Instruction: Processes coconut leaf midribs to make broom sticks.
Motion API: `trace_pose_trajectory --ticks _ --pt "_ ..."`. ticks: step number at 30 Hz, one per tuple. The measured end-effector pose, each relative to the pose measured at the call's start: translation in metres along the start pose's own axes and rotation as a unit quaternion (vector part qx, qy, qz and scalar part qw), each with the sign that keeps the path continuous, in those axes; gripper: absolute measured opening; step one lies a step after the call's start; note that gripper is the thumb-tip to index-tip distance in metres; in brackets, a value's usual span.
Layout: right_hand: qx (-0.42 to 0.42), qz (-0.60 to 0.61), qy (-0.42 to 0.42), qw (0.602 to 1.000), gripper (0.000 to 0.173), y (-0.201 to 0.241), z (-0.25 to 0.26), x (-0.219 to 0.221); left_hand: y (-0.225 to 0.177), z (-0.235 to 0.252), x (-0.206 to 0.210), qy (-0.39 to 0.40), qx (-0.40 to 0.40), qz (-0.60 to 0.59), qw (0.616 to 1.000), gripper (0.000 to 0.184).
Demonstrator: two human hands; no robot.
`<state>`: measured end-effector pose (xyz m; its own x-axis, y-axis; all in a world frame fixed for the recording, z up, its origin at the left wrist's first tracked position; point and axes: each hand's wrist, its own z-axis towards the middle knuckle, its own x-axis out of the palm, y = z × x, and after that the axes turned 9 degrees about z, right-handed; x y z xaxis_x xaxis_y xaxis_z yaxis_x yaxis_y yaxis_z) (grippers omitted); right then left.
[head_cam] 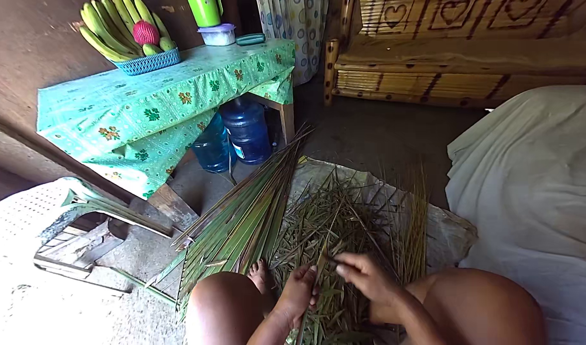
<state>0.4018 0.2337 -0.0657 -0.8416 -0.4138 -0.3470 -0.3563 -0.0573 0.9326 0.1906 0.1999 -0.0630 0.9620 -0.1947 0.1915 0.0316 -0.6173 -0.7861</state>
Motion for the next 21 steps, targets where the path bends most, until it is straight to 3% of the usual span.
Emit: trace_pose_trajectory --ticks 3,7,11,15,17,19,21 --pt "-0.059 -0.039 0.084 0.994 0.031 0.01 -0.008 0.022 -0.006 0.003 0.001 -0.017 -0.001 -0.008 1.0 0.024" --pt "-0.124 -0.117 0.008 0.985 0.033 -0.004 0.002 0.026 -0.004 -0.001 0.002 0.004 -0.004 -0.029 1.0 0.023" --pt "-0.051 -0.111 -0.082 0.989 0.035 -0.019 0.015 0.006 0.001 -0.003 0.004 0.025 -0.008 -0.016 1.0 0.025" --pt "0.039 0.072 -0.174 0.981 0.032 -0.024 0.027 -0.01 0.003 -0.005 0.005 0.045 -0.015 0.001 0.999 0.026" --pt "0.092 0.2 -0.099 0.97 0.035 -0.014 0.021 -0.012 0.004 -0.004 0.004 0.046 -0.017 0.004 0.999 0.026" --pt "0.129 0.257 0.018 0.958 0.039 -0.004 0.011 -0.007 0.002 -0.002 0.007 0.033 -0.023 -0.004 0.999 0.027" --pt "0.131 0.288 0.078 0.945 0.041 0.0 0.008 0.001 0.0 -0.004 0.01 0.021 -0.026 -0.015 0.999 0.027"
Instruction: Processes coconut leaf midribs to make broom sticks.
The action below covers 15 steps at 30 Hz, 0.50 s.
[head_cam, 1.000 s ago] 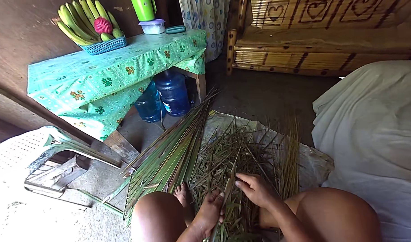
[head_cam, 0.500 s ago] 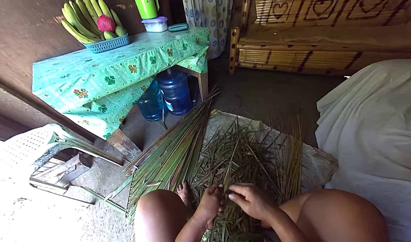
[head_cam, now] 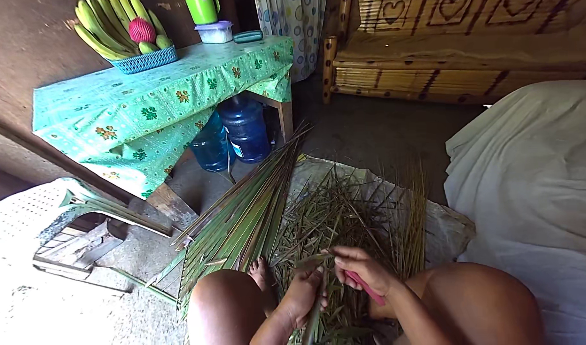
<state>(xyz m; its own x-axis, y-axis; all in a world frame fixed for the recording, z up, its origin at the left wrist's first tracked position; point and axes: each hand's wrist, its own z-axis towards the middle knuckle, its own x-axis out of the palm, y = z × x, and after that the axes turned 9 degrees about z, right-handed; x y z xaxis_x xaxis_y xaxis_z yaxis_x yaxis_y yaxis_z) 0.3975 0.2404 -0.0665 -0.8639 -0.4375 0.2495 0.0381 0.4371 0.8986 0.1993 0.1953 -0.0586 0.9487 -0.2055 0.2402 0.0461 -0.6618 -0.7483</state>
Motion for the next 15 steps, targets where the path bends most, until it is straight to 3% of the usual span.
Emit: trace_pose_trajectory --ticks 6,8,11,13,15 --pt "-0.052 0.034 -0.122 0.991 0.034 0.007 0.009 -0.009 0.012 -0.019 -0.008 0.093 0.006 0.061 0.994 0.025" --pt "-0.05 0.015 -0.143 0.988 0.036 0.006 0.007 -0.012 0.02 -0.022 -0.009 0.08 -0.003 0.055 0.995 0.023" --pt "-0.027 -0.122 -0.187 0.974 0.045 0.006 0.003 -0.006 0.023 -0.019 -0.006 0.018 -0.013 0.045 0.999 0.023" --pt "-0.021 -0.209 -0.166 0.963 0.038 0.009 -0.005 0.002 0.02 -0.014 -0.007 -0.011 -0.011 0.043 0.999 0.023" --pt "-0.006 -0.282 -0.078 0.956 0.033 0.014 -0.017 0.012 0.018 -0.009 -0.009 -0.026 -0.009 0.029 0.999 0.024"
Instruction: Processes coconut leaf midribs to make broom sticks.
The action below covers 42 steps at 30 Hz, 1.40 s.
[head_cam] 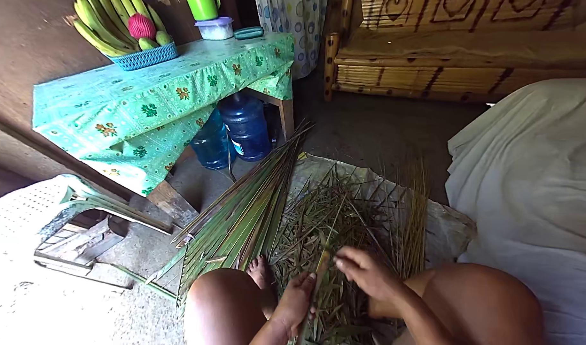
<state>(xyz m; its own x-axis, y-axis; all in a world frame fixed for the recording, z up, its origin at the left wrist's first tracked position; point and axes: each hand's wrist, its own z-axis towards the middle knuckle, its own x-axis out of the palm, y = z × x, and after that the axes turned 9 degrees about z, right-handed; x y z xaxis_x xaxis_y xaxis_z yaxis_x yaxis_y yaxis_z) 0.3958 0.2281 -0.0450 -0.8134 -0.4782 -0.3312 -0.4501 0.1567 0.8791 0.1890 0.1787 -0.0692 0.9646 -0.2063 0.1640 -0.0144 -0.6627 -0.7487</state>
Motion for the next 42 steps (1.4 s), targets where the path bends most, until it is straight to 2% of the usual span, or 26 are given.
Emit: trace_pose_trajectory --ticks 2,4,7,11,13,15,18,20,22,28,34,39,40,42 --pt "-0.029 -0.067 0.082 0.994 0.032 0.005 -0.011 0.01 -0.002 0.003 0.001 0.001 0.001 -0.013 1.0 0.025" --pt "-0.078 -0.117 0.087 0.986 0.033 -0.001 -0.016 0.02 -0.004 0.003 0.002 0.008 0.001 -0.022 1.0 0.024" --pt "-0.086 -0.16 -0.033 0.983 0.034 -0.018 -0.007 0.018 -0.004 0.0 0.003 0.038 -0.011 -0.026 0.999 0.025" --pt "0.014 -0.145 -0.132 0.98 0.035 -0.023 0.018 -0.007 -0.004 -0.003 0.002 0.053 -0.014 -0.024 0.998 0.025" --pt "0.036 -0.13 -0.164 0.977 0.034 -0.021 0.018 -0.013 -0.004 -0.005 0.001 0.054 -0.016 -0.03 0.998 0.025" --pt "0.016 -0.099 -0.127 0.987 0.033 -0.013 0.009 -0.009 -0.005 -0.002 -0.001 0.04 -0.017 -0.032 0.999 0.026" --pt "-0.048 -0.038 0.017 0.998 0.033 -0.001 -0.02 0.019 -0.008 0.001 0.001 0.027 -0.015 -0.03 0.999 0.025" --pt "-0.092 -0.049 0.061 0.993 0.033 -0.002 -0.027 0.037 -0.014 0.003 0.004 0.017 -0.016 -0.03 0.999 0.023" --pt "-0.113 -0.079 0.035 0.99 0.033 -0.009 -0.023 0.039 -0.014 0.003 0.005 0.022 -0.017 -0.034 0.999 0.022" --pt "-0.103 -0.147 -0.062 0.982 0.032 -0.016 0.007 0.014 -0.011 0.002 0.005 0.058 -0.005 -0.04 0.998 0.026" --pt "-0.049 -0.138 -0.086 0.985 0.033 -0.014 0.038 -0.016 -0.011 -0.004 0.002 0.061 -0.003 -0.047 0.997 0.026" --pt "-0.018 -0.106 -0.193 0.975 0.032 -0.022 0.055 -0.041 -0.008 -0.007 -0.002 0.071 -0.005 -0.042 0.997 0.025" --pt "-0.016 -0.098 -0.19 0.977 0.031 -0.018 0.05 -0.041 -0.008 -0.006 -0.002 0.062 -0.008 -0.046 0.997 0.026" --pt "-0.021 -0.066 -0.124 0.99 0.031 -0.005 0.029 -0.03 -0.01 -0.001 -0.002 0.043 -0.012 -0.051 0.998 0.026"
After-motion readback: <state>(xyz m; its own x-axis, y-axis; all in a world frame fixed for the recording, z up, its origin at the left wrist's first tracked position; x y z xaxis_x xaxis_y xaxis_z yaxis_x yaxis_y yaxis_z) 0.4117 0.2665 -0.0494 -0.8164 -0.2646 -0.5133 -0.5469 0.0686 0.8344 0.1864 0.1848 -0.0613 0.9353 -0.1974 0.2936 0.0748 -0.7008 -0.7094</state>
